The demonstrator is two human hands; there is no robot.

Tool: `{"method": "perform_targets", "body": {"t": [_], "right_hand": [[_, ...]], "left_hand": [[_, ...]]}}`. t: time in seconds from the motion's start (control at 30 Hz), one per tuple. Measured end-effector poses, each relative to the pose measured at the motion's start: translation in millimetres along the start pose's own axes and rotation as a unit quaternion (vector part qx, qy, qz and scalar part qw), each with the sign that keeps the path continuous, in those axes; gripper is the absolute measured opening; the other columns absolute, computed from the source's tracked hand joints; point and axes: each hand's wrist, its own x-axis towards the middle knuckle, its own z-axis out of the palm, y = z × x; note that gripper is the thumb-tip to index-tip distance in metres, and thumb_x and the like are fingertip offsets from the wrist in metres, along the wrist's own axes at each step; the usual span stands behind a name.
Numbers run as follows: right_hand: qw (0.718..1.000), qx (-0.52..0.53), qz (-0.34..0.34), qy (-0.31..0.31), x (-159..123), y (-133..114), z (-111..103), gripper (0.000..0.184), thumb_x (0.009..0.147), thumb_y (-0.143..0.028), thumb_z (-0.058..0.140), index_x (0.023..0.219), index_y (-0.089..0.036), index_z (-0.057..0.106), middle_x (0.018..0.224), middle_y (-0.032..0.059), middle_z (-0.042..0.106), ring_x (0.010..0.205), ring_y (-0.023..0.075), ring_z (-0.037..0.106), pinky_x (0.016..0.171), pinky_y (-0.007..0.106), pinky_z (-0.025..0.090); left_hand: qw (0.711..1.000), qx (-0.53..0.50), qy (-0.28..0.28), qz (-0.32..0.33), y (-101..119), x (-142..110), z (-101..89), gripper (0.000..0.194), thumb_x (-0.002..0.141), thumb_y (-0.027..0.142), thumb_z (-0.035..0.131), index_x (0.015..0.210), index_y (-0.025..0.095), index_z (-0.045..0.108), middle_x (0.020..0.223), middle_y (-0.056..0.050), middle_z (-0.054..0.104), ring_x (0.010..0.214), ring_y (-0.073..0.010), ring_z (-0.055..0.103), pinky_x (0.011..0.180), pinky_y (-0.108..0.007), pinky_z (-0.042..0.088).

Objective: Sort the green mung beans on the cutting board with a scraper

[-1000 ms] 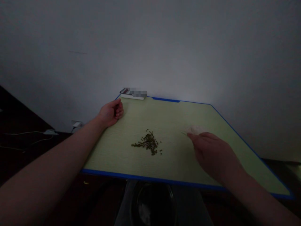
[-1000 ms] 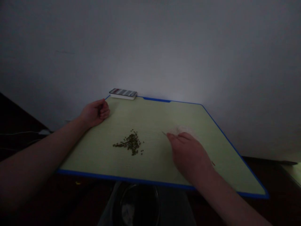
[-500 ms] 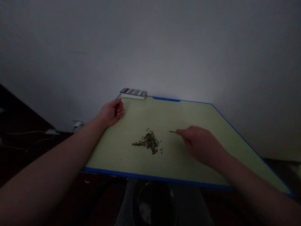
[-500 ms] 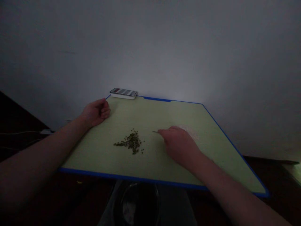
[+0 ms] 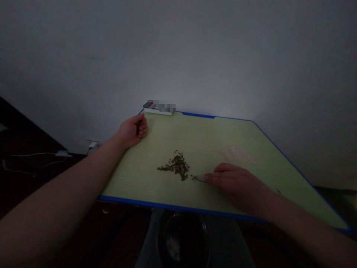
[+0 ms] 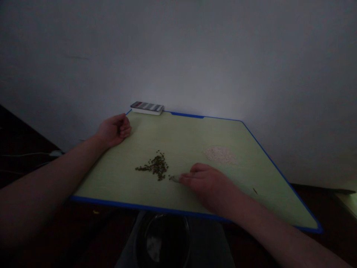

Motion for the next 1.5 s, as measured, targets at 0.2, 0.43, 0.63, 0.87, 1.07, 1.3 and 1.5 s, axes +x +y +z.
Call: {"method": "perform_targets", "body": {"t": [0.2,0.43,0.63,0.87,1.07,1.3,1.5], "right_hand": [[0.999,-0.029,-0.009,0.04,-3,0,2,0.037,0.08,-0.003,0.039,0.108,-0.012,0.061,0.092,0.008,0.069,0.085,0.0177,0.059,0.077,0.031,0.049],[0.998,-0.063,-0.011,0.012,4,5,9,0.041,0.078,-0.001,0.039,0.11,-0.015,0.06,0.095,0.0064,0.069,0.085,0.0178,0.06,0.076,0.03,0.049],[0.999,-0.023,-0.008,0.025,-16,-11,5,0.042,0.078,-0.002,0.04,0.113,-0.015,0.058,0.096,0.0069,0.069,0.087,0.0183,0.059,0.079,0.032,0.048],[0.989,0.074,0.127,0.006,1,-8,-10,0.034,0.078,-0.006,0.043,0.103,-0.015,0.064,0.085,0.0064,0.069,0.08,0.0163,0.061,0.071,0.028,0.049],[0.96,0.173,0.214,-0.052,30,13,-10,0.03,0.078,-0.013,0.047,0.1,-0.02,0.067,0.089,0.0012,0.071,0.08,0.0149,0.064,0.071,0.026,0.047],[0.946,0.201,0.236,-0.096,44,18,-3,0.028,0.078,-0.019,0.052,0.102,-0.017,0.066,0.091,0.0048,0.07,0.076,0.0159,0.063,0.068,0.027,0.047],[0.948,0.178,0.247,-0.086,42,17,-4,0.027,0.078,-0.02,0.05,0.1,-0.018,0.066,0.088,0.004,0.07,0.074,0.0152,0.062,0.066,0.026,0.046]], "left_hand": [[1.0,-0.006,-0.006,0.0,-1,2,-3.4,0.025,0.079,0.029,0.045,0.056,0.017,0.044,0.041,0.004,0.03,0.033,-0.0056,0.029,0.033,-0.02,0.019],[1.0,-0.005,0.001,0.003,-1,0,-0.9,0.026,0.079,0.027,0.044,0.055,0.017,0.044,0.04,0.004,0.03,0.033,-0.0057,0.029,0.033,-0.02,0.019],[1.0,-0.006,0.01,-0.013,1,0,1.0,0.027,0.079,0.028,0.043,0.054,0.017,0.043,0.04,0.004,0.029,0.033,-0.0056,0.028,0.033,-0.02,0.017],[1.0,0.001,-0.006,-0.006,0,-1,0.4,0.027,0.079,0.027,0.044,0.054,0.017,0.042,0.041,0.004,0.029,0.033,-0.0055,0.028,0.033,-0.02,0.018],[1.0,0.002,-0.004,-0.004,1,-2,1.7,0.027,0.08,0.027,0.042,0.055,0.017,0.042,0.04,0.004,0.029,0.033,-0.0056,0.028,0.033,-0.02,0.019],[1.0,0.006,-0.002,-0.002,0,-1,0.7,0.026,0.078,0.027,0.045,0.054,0.017,0.043,0.041,0.004,0.029,0.033,-0.0053,0.029,0.033,-0.02,0.02],[1.0,0.005,-0.01,0.003,-1,1,-2.3,0.026,0.078,0.028,0.046,0.054,0.017,0.044,0.041,0.004,0.029,0.033,-0.0055,0.029,0.033,-0.021,0.02]]}}
